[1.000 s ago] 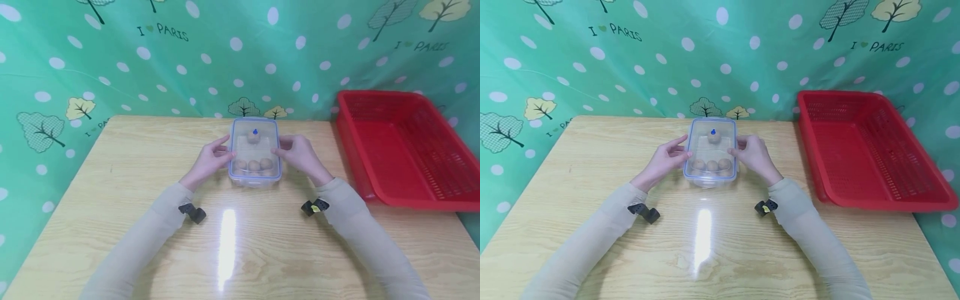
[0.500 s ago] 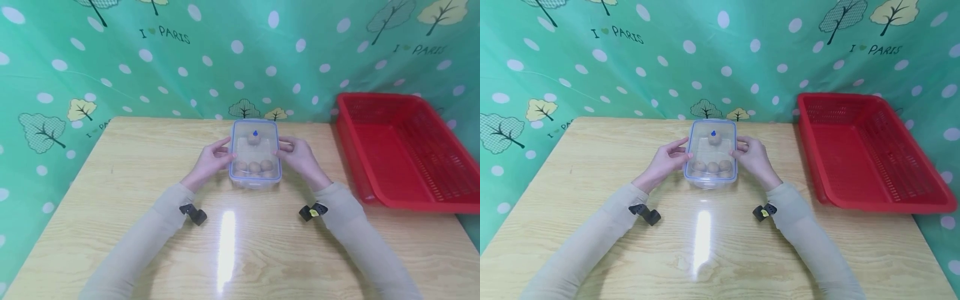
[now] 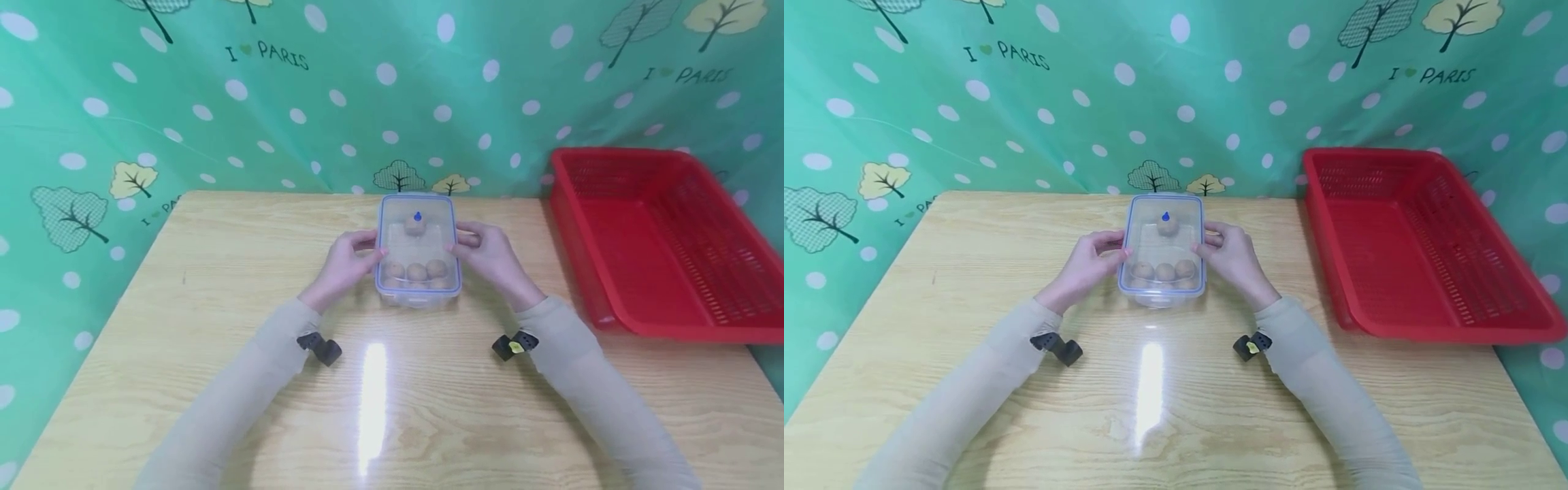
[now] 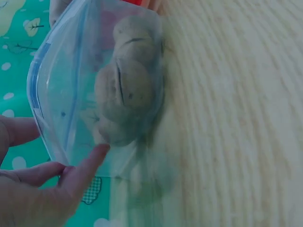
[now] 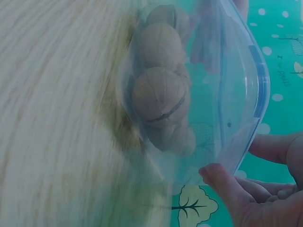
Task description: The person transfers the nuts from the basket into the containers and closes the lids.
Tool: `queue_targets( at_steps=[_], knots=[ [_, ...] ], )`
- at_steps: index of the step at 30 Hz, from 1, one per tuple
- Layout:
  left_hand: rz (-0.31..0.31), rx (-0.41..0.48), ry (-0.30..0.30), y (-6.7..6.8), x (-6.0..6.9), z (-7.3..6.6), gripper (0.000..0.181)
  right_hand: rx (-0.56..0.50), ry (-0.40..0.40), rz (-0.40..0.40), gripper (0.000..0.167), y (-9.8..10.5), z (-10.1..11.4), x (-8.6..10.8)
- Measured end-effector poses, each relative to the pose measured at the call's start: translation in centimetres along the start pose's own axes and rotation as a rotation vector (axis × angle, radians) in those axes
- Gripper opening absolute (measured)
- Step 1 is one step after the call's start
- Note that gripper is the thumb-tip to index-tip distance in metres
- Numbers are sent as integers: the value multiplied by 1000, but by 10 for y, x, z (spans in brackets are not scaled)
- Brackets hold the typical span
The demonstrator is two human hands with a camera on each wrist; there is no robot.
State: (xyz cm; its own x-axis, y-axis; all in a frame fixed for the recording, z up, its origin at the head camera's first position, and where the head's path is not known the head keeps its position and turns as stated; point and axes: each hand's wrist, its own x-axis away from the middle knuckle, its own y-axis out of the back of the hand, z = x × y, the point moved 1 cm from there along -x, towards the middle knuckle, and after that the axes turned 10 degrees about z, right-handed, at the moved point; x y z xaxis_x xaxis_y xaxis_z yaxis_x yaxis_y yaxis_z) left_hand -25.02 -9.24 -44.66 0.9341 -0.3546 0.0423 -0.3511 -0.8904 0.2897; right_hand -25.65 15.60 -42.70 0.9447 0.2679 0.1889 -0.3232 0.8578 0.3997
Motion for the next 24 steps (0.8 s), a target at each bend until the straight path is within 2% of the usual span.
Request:
queue_targets(
  at_steps=[4,9,14,18,24],
  knots=[
    [17,-47,74,2,-3,-6,48,-13,3,-2,53,0,1,1],
    [30,-29,147,4,-5,-13,47,-25,13,5,54,0,1,1],
    [39,-17,193,5,-8,-17,43,-41,24,10,54,0,-2,-2],
    [48,-38,206,6,-9,-19,41,-59,35,11,54,-1,-4,-2],
    [68,-112,175,6,-3,-19,47,-85,70,20,55,-1,-8,0]
  ],
)
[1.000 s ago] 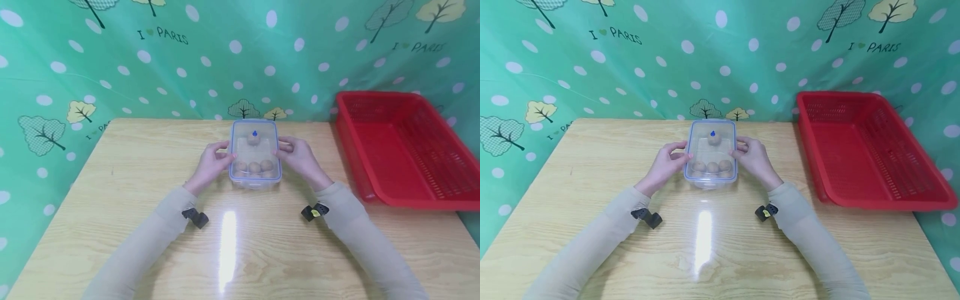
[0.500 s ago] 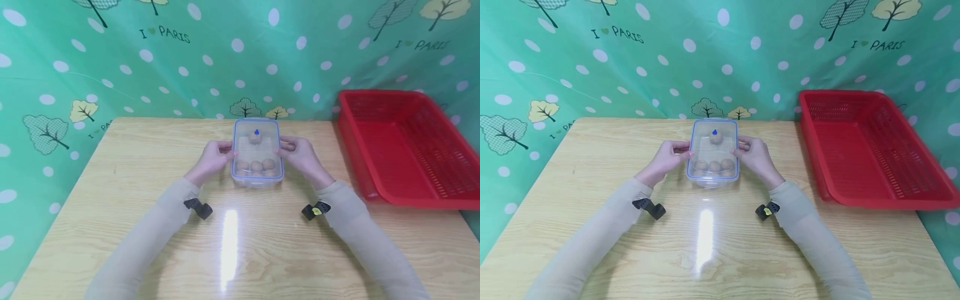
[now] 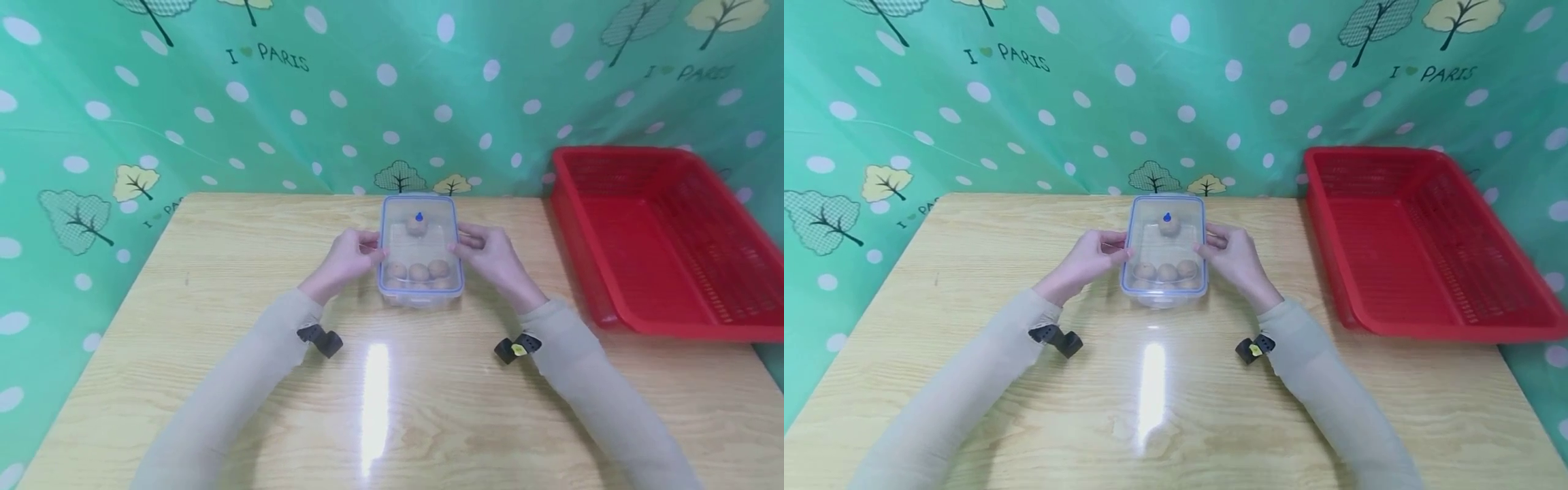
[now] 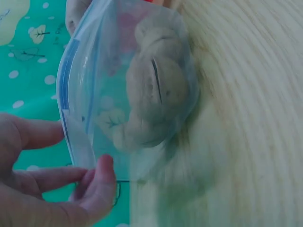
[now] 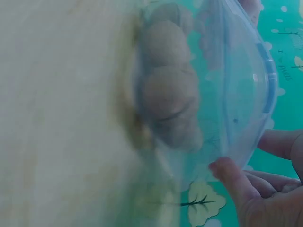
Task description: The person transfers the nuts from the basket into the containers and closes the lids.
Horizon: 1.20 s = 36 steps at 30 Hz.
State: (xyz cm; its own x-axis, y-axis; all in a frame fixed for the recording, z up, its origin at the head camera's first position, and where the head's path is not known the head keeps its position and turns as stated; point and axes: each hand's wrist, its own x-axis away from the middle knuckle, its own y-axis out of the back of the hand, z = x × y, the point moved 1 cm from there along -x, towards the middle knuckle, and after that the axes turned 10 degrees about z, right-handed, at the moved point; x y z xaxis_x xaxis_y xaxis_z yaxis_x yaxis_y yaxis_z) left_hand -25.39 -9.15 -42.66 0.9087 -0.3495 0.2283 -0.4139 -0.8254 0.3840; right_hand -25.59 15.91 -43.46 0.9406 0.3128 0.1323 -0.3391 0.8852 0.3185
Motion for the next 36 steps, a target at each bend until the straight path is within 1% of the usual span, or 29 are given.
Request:
queue_targets(
  at_steps=[3,5,10,13,18,21,24,26,28,30,32,36],
  knots=[
    [-11,-14,-3,-2,4,2,51,-38,10,10,57,2,-6,2],
    [-20,-11,-5,-3,5,4,52,-49,6,12,58,3,-8,3],
    [-35,-26,6,-3,6,3,53,15,-7,-3,58,3,-6,5],
    [-32,-81,21,-2,7,0,53,46,-3,-6,57,1,-5,5],
    [6,-192,28,-3,6,-8,52,49,21,-3,55,0,-5,5],
    [44,-215,42,-4,5,-9,49,54,32,5,54,-2,-5,5],
    [75,-246,52,-6,3,-10,40,56,41,14,54,-2,-4,5],
    [90,-295,58,-7,3,-11,32,55,40,19,54,-2,-3,4],
    [78,-352,38,-8,2,-12,26,57,41,23,54,-2,-3,4],
    [61,-386,12,-10,2,-13,25,56,38,29,54,-1,-3,4],
    [36,-389,-39,-12,1,-10,28,53,38,30,54,-1,-4,4],
    [-8,-366,-148,-17,1,0,32,55,33,34,54,-2,-7,4]
  ],
)
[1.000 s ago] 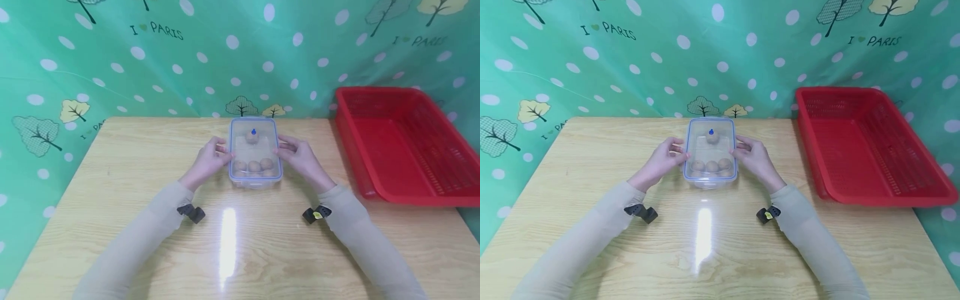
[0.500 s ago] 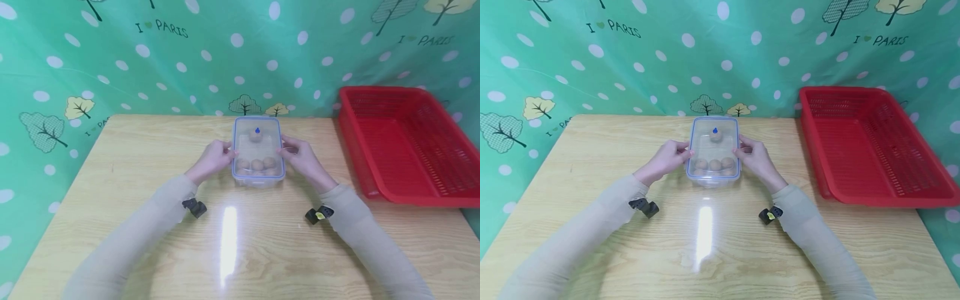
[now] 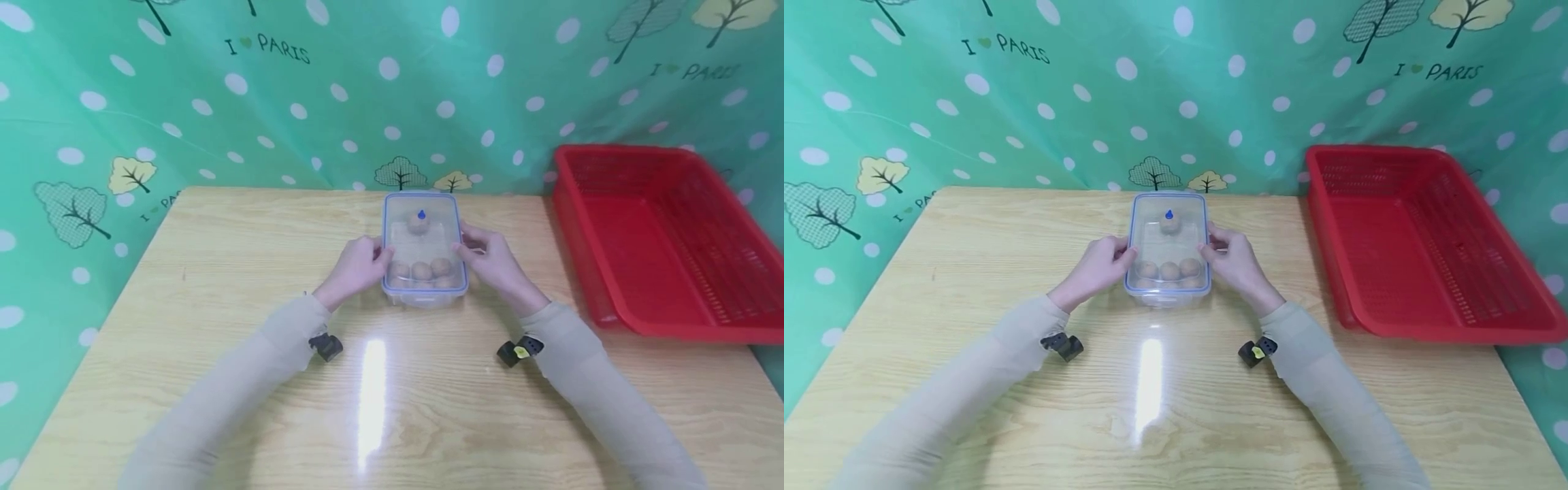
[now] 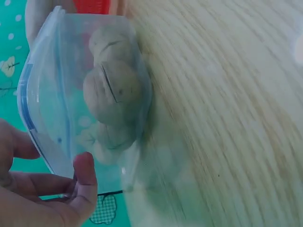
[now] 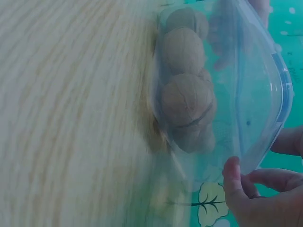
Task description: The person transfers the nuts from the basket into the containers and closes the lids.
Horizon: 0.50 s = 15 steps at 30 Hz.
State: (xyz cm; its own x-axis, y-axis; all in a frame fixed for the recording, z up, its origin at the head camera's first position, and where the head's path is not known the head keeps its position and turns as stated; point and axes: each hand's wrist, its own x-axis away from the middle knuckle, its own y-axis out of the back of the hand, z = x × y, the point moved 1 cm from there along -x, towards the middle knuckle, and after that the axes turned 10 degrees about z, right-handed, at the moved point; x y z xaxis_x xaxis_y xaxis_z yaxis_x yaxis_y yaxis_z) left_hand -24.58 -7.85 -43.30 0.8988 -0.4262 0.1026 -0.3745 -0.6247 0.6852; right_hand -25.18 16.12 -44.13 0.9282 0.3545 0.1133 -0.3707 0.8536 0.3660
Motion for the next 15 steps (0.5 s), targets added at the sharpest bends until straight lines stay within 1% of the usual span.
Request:
queue_targets(
  at_steps=[2,4,6,7,8,10,13,14,15],
  knots=[
    [-11,-2,-23,0,0,3,33,13,3,6,54,-1,-1,-1],
    [-8,24,-24,1,1,5,30,26,11,21,55,-2,-2,-1],
    [14,104,3,3,0,8,28,38,8,20,55,0,-4,-1],
    [25,163,15,3,0,11,29,38,0,18,55,2,-5,0],
    [34,241,32,4,-1,13,31,31,-4,18,55,4,-5,1],
    [37,437,59,4,-3,20,33,12,-28,13,56,9,-8,2],
    [36,748,89,5,-7,30,25,-10,-45,24,59,12,-8,3],
    [36,839,99,6,-8,32,22,-15,-46,30,59,12,-8,3],
    [43,909,109,7,-8,34,18,-18,-49,34,60,11,-9,3]
  ],
)
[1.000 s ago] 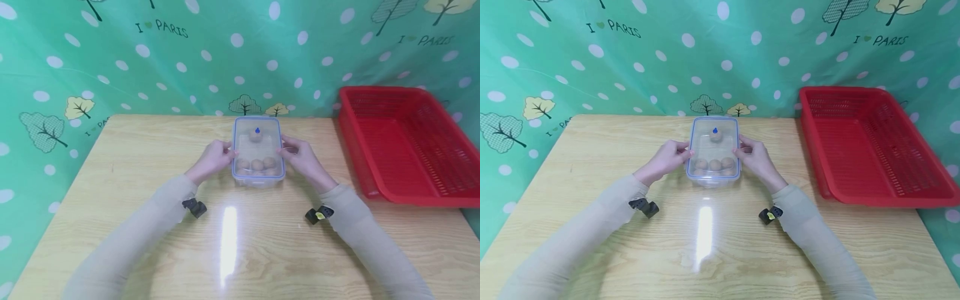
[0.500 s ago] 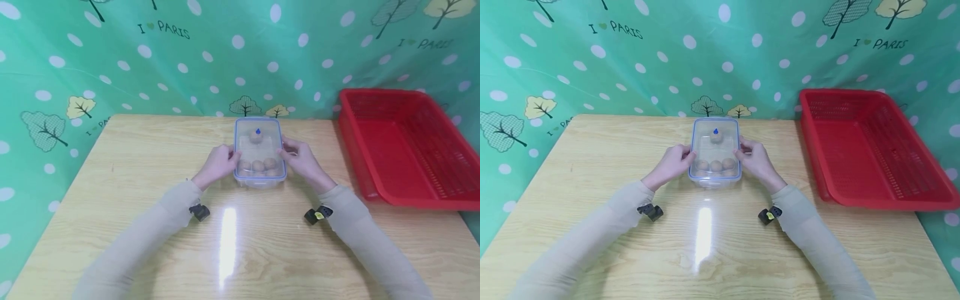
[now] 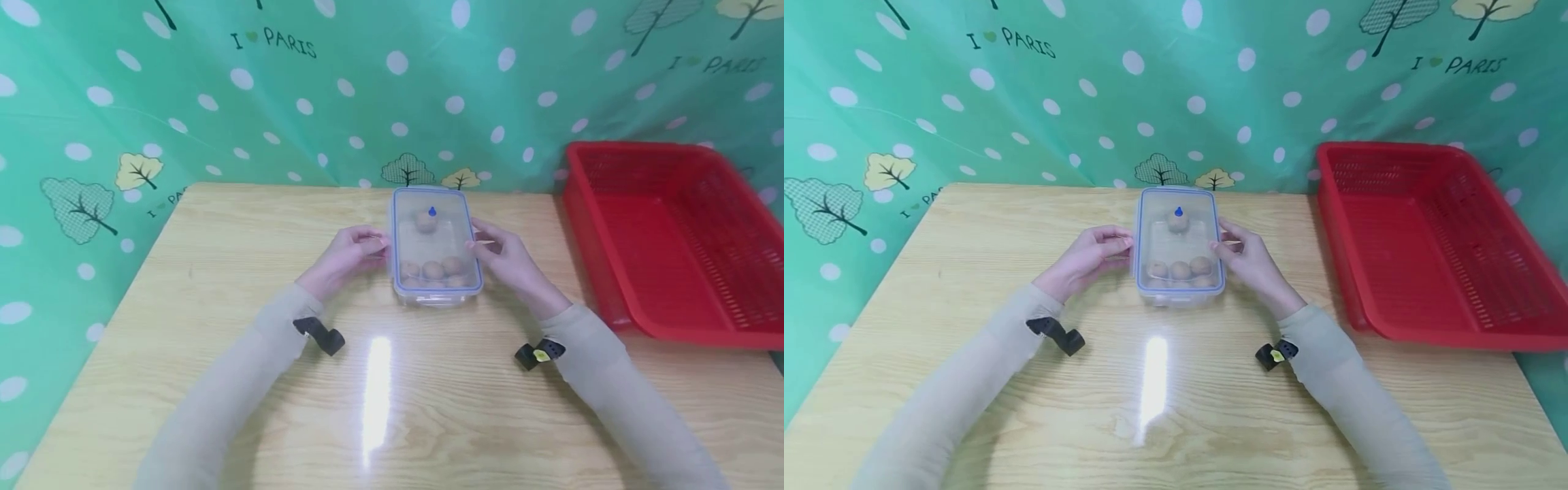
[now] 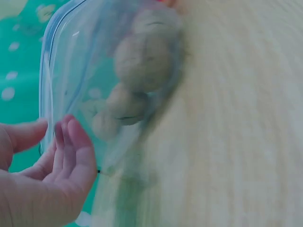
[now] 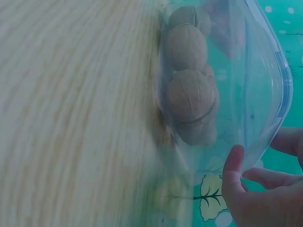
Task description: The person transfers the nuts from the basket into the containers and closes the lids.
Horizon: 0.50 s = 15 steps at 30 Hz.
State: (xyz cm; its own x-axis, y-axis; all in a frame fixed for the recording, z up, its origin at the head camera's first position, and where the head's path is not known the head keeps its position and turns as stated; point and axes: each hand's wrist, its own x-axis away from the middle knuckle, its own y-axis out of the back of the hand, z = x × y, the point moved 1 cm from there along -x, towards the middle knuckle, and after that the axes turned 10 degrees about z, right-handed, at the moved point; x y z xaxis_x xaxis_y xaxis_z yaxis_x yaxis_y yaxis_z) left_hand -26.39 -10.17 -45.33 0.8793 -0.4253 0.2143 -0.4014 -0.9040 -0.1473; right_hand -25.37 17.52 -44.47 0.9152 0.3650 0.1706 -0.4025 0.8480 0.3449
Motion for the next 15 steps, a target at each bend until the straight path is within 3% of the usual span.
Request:
queue_targets(
  at_steps=[3,7,15],
  knots=[
    [33,120,70,3,-2,-2,8,-14,-4,3,60,0,0,1],
    [40,183,162,1,-3,-5,8,-15,-5,8,61,0,1,1],
    [24,309,205,-6,-7,-8,8,10,-6,11,60,1,4,-2]
  ],
)
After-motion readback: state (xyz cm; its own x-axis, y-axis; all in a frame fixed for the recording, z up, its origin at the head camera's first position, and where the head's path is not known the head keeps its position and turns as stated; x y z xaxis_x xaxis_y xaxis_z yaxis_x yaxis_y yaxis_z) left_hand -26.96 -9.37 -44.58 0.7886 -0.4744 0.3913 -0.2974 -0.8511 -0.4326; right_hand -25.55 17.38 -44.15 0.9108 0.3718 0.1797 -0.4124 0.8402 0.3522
